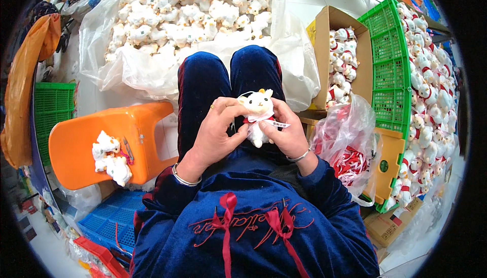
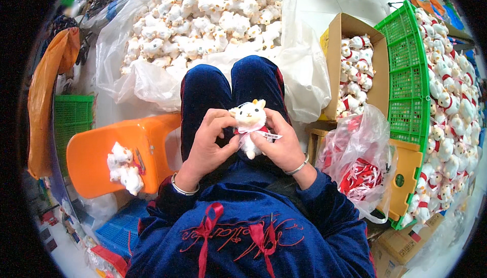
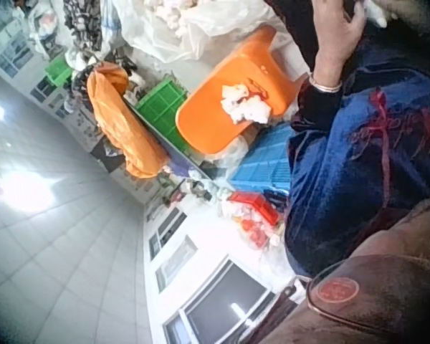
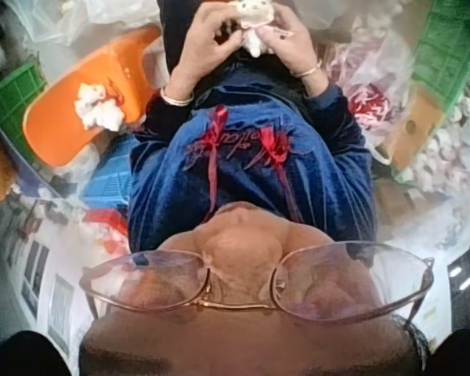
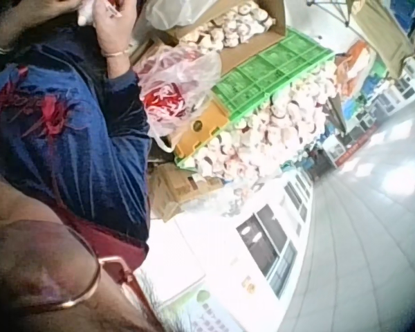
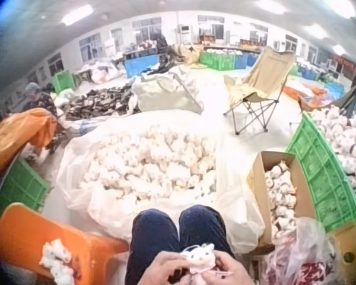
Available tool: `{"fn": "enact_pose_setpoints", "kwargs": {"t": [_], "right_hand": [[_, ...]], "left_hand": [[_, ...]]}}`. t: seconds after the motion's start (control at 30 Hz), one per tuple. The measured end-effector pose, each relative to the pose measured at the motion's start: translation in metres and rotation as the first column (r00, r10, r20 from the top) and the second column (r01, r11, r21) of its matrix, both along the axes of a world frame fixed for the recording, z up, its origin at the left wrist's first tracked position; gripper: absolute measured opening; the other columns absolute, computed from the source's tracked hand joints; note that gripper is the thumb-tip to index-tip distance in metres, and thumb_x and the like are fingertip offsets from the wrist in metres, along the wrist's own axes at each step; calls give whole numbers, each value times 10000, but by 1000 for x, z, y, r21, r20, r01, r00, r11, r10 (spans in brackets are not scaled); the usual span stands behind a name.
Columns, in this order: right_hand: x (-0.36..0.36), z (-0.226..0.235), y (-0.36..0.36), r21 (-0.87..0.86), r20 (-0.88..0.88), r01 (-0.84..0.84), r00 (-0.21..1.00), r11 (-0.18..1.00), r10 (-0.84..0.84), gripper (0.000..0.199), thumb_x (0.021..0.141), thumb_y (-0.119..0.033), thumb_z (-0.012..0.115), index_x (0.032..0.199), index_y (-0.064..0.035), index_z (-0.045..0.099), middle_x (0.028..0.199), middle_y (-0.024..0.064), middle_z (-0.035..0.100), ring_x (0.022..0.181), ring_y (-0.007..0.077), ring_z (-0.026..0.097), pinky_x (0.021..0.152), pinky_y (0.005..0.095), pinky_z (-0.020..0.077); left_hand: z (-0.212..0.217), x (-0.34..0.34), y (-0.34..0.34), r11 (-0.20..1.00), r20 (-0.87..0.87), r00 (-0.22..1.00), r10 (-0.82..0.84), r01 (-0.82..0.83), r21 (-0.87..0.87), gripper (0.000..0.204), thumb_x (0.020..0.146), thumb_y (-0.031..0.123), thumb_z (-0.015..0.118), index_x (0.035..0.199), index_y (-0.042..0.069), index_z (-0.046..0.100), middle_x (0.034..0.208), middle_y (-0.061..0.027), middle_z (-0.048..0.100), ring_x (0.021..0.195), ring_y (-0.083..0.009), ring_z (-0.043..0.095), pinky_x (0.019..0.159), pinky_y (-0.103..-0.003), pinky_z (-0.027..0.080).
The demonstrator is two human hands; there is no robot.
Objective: The person sits on the floor and ties red ribbons around the necks of small white plush toys. They pick up each toy, wrap the ribbon, and tie a bow, then place the finished toy aside.
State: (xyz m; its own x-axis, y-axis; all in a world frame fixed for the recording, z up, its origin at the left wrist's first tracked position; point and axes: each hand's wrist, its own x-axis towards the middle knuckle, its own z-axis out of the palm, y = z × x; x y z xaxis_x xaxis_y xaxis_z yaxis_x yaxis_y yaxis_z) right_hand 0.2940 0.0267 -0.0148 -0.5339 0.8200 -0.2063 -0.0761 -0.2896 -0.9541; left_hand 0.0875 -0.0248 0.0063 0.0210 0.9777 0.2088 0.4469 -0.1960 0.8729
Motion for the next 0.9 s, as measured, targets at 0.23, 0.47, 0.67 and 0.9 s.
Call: {"fn": "enact_pose_setpoints", "kwargs": {"t": [0.23, 0.47, 0.67, 0.9], "right_hand": [[5, 7, 2, -98, 10, 28, 1000, 995, -27, 589, 931, -53, 693, 1444, 63, 426, 1322, 161, 636, 1216, 194, 619, 1037, 329, 489], [8, -10, -1, 1, 9, 36, 999, 999, -36, 596, 918, -56, 703, 1436, 71, 437, 1312, 164, 648, 1217, 189, 619, 1037, 326, 487], [8, -7, 0, -34, -3, 43, 999, 999, -43, 585, 923, -70, 708, 1424, 81, 447, 1299, 173, 658, 1197, 188, 632, 1028, 324, 494], [6, -5, 0, -36, 19, 27, 999, 999, -27, 572, 928, -81, 710, 1414, 84, 456, 1286, 173, 665, 1186, 185, 637, 1013, 320, 501]], "left_hand": [[-7, 3, 11, 995, -130, 991, -35, 46, 84, 208, 809, 33, 774, 997, 53, 688, 1018, -85, 617, 922, -217, 596, 769, -326, 489], [-3, 8, 12, 836, 487, 867, 101, 191, -514, 124, 948, 149, 682, 929, 27, 686, 845, -11, 622, 762, -108, 548, 703, -265, 446], [-16, 1, 12, 757, 518, 826, 224, 188, -626, 236, 997, 192, 596, 900, 11, 713, 776, 30, 637, 715, -49, 539, 671, -220, 429], [11, 6, 10, 864, 238, 969, 65, 65, -500, 211, 1004, 192, 652, 930, 1, 704, 806, 20, 650, 759, -33, 558, 680, -218, 454]]}}
